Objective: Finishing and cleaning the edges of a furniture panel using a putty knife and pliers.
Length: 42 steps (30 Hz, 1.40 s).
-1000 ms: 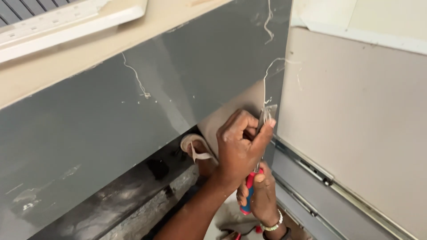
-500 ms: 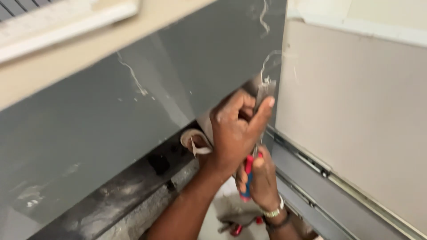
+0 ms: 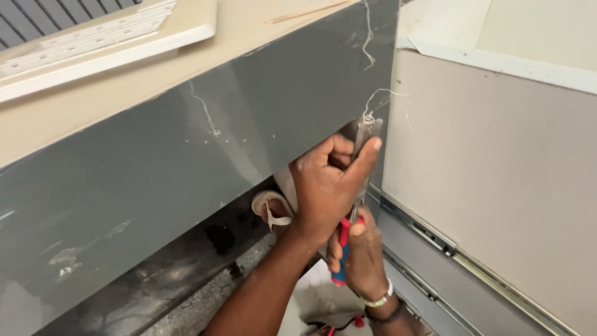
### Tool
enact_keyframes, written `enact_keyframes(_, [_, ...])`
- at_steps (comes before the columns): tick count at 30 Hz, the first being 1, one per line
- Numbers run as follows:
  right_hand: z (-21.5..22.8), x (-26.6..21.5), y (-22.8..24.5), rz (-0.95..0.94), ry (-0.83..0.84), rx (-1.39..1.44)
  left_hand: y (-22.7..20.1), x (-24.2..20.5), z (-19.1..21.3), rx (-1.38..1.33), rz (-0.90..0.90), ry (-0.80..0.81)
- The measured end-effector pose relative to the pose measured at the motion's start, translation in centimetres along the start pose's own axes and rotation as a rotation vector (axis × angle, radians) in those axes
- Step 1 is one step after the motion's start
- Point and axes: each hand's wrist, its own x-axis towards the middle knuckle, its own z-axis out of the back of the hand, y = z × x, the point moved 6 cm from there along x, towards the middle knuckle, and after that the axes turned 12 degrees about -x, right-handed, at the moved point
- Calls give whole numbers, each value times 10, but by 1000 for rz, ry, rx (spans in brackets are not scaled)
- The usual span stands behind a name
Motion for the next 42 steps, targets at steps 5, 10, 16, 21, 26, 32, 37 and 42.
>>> enact_keyframes(5, [2, -2, -1, -7, -27, -71, 9, -4, 2, -120, 152, -32])
enact_keyframes(10, [-3, 7, 10, 54, -2, -31, -3, 5, 3, -43, -22, -23])
enact_keyframes(16, [-10, 2, 1, 41, 1, -9, 5, 4, 5, -122, 100, 1])
enact_keyframes(21, [-7, 5, 3, 8, -37, 19, 2, 6, 1, -65, -20, 18])
enact_keyframes(26, [-10, 0, 2, -4, -30, 23, 11, 1, 2, -158, 107, -20])
enact_keyframes(32, [1, 3, -2, 26, -42, -66, 9, 7, -3, -216, 126, 11])
enact_keyframes(37, [-7, 3, 3, 24, -5, 64, 2, 8, 1, -136, 20, -6])
enact_keyframes(42, [-2, 3, 3, 29, -22, -6, 0, 9, -2, -93, 73, -13])
